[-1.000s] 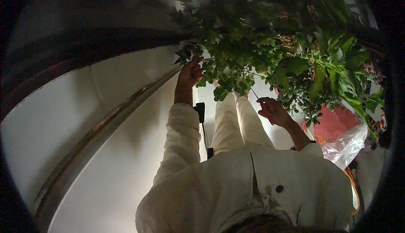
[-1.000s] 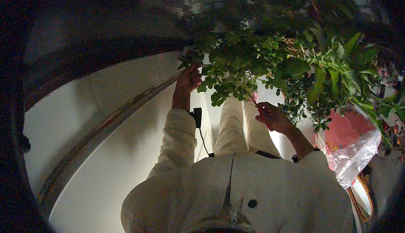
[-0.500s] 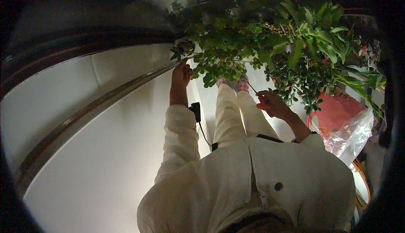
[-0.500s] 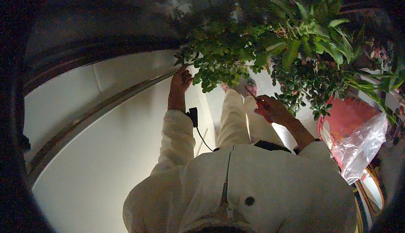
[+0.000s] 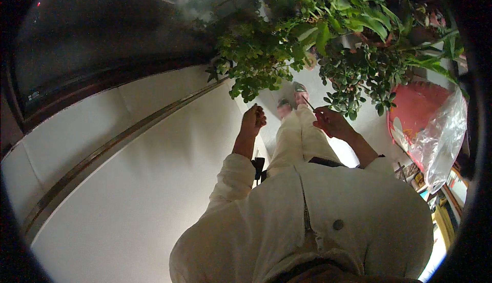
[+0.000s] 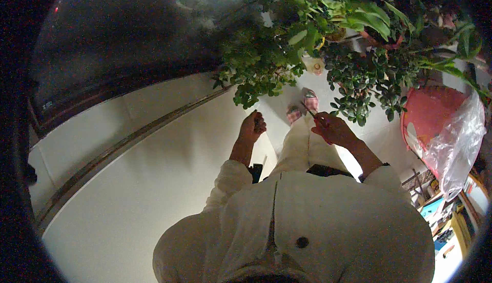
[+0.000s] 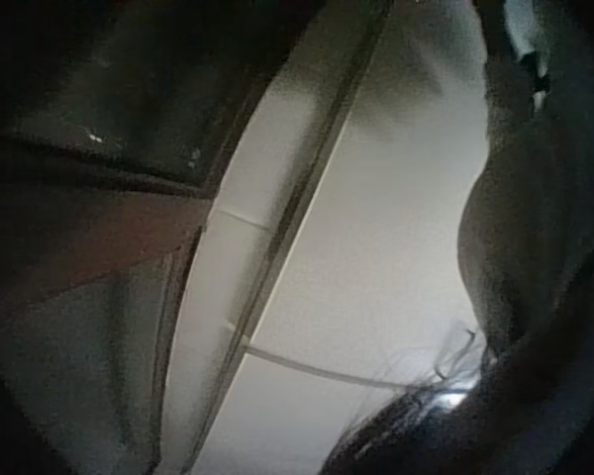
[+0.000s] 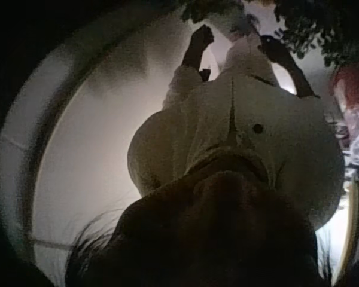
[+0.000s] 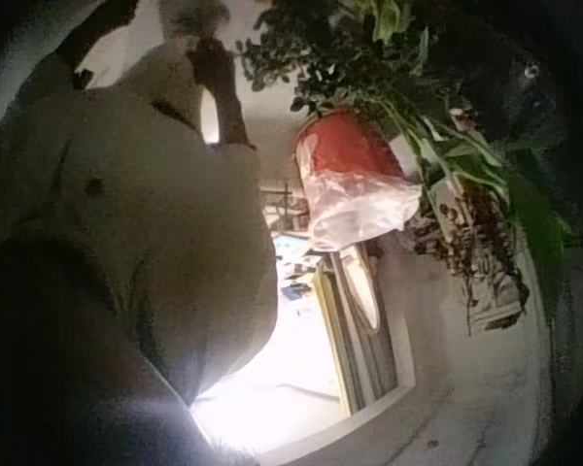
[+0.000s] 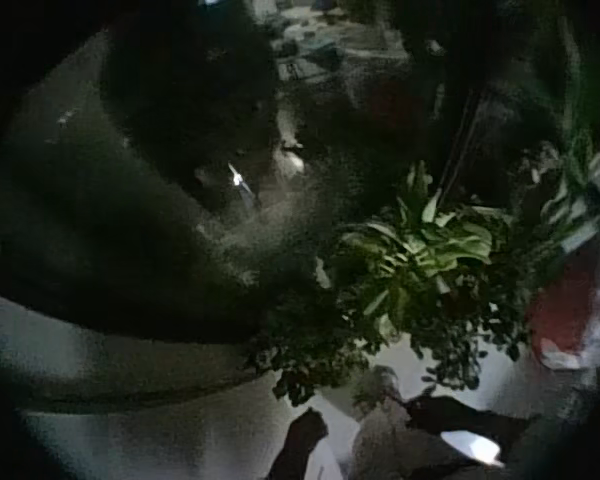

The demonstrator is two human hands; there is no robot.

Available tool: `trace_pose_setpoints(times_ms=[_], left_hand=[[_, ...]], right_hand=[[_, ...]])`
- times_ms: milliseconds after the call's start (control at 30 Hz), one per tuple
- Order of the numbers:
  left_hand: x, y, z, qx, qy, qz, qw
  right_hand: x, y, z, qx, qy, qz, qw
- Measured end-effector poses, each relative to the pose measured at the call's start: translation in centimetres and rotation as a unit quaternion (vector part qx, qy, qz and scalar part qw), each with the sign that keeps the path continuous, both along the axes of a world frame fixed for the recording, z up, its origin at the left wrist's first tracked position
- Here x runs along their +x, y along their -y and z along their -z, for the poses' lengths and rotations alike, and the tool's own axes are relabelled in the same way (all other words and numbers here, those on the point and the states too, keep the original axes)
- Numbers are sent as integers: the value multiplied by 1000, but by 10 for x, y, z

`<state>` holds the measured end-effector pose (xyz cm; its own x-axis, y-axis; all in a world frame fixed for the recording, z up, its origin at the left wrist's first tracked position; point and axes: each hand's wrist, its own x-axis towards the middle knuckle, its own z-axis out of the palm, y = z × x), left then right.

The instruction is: The person uses red-handled scissors to trim leaves from several potted plants on a balcony. They move between different plants, cut small pieces, and collect the trimmings in their hand.

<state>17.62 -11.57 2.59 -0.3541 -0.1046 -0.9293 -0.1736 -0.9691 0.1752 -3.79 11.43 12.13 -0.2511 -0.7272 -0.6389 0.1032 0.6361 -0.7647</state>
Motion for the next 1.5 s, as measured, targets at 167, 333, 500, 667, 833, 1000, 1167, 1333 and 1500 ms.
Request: trace_pose_setpoints(times_ms=[167, 333, 500, 667, 833, 1000, 1167, 1333, 1500], left_hand=[[-22, -14, -19, -42, -45, 162, 985], [-30, -4, -46, -67, -156, 163, 972], [-34, 23, -73, -154, -146, 188, 959], [-23, 47, -97, -235, -150, 76, 957], [-13, 60, -103, -264, -76, -52, 960], [-17, 54, -87, -331, -22, -36, 943], [-11, 89, -45, -316, 123, -2, 941], [-15, 122, 1, -275, 48, 123, 952], [-28, 129, 34, -279, 27, 223, 934]], right_hand=[[20, -12, -23, 66, -99, -53, 991], [27, -34, -50, 109, 6, 14, 994], [29, -44, -41, 86, -37, 29, 995], [18, -51, -28, -3, -91, -4, 996], [-4, -61, -16, -5, -46, 6, 999], [-10, -78, 1, -24, -55, 4, 998], [-6, -93, 14, -47, -51, 7, 998], [-1, -87, 13, 85, 4, 16, 996], [11, -63, 12, 120, -9, 24, 992]])
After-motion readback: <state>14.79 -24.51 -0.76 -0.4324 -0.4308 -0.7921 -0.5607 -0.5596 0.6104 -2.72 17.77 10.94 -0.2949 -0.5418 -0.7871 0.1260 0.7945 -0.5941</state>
